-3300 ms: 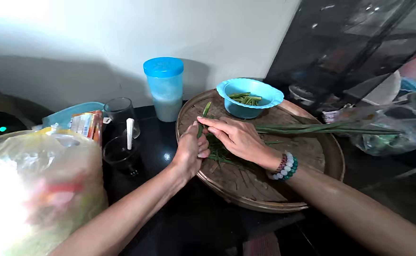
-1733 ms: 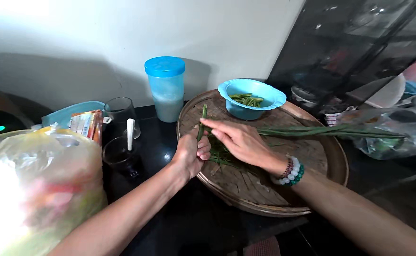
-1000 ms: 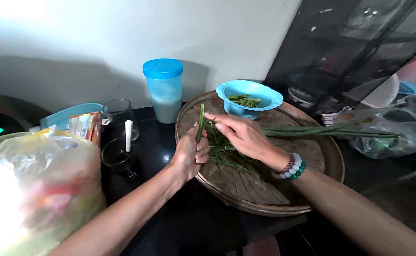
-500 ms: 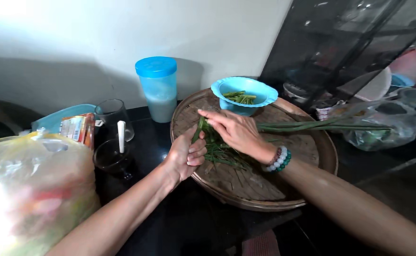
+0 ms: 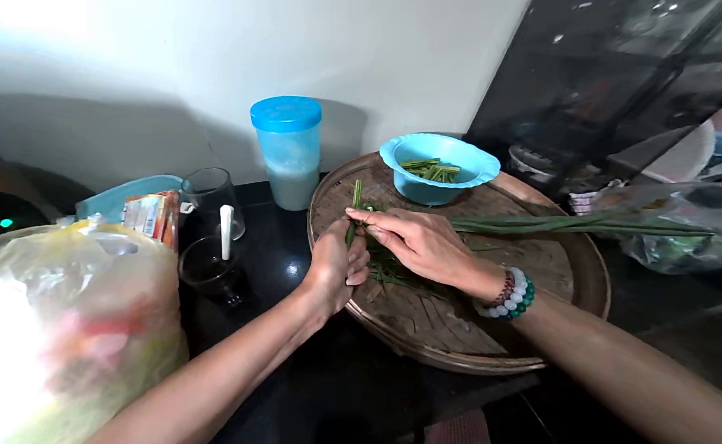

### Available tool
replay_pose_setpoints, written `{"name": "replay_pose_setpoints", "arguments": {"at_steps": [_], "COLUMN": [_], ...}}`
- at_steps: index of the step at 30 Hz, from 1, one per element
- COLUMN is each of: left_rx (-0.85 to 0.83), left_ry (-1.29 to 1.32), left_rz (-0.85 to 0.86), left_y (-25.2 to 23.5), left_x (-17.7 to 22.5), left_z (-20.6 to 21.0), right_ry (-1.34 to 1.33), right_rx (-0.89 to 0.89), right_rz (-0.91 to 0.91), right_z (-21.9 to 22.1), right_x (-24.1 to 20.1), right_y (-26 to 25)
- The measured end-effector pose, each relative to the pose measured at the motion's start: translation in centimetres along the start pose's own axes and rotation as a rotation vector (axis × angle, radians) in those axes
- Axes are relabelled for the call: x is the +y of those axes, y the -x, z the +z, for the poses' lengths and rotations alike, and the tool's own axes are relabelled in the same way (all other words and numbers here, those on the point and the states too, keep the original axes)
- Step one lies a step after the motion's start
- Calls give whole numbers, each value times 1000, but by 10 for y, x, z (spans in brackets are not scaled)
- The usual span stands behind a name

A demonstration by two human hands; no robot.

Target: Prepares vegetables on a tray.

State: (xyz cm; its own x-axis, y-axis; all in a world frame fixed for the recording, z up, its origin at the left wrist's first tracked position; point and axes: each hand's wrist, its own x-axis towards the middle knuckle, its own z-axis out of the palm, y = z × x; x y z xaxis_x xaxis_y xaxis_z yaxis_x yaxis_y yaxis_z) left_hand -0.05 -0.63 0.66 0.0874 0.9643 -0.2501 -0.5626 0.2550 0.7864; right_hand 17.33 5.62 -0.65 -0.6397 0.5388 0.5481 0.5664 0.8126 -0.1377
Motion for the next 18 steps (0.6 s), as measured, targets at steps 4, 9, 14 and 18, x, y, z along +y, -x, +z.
{"name": "replay_pose_setpoints", "arguments": {"at_steps": [4, 9, 14, 18], "left_rx": [-27, -141, -128, -114], "left_ry": [-68, -95, -46, -55], "left_rz": [-27, -96, -27, 4], "left_y": [1, 4, -2, -6], "left_x": [-1, -1, 0, 0], "left_z": [1, -1, -4, -4], "right_ry": [71, 71, -44, -68], "right_rx": [26, 29, 110, 127], "right_rz": [65, 260, 276, 100], "right_z": [0, -15, -29, -16], "right_x": [8, 30, 33, 16], "right_y": [-2, -2, -1, -5]}}
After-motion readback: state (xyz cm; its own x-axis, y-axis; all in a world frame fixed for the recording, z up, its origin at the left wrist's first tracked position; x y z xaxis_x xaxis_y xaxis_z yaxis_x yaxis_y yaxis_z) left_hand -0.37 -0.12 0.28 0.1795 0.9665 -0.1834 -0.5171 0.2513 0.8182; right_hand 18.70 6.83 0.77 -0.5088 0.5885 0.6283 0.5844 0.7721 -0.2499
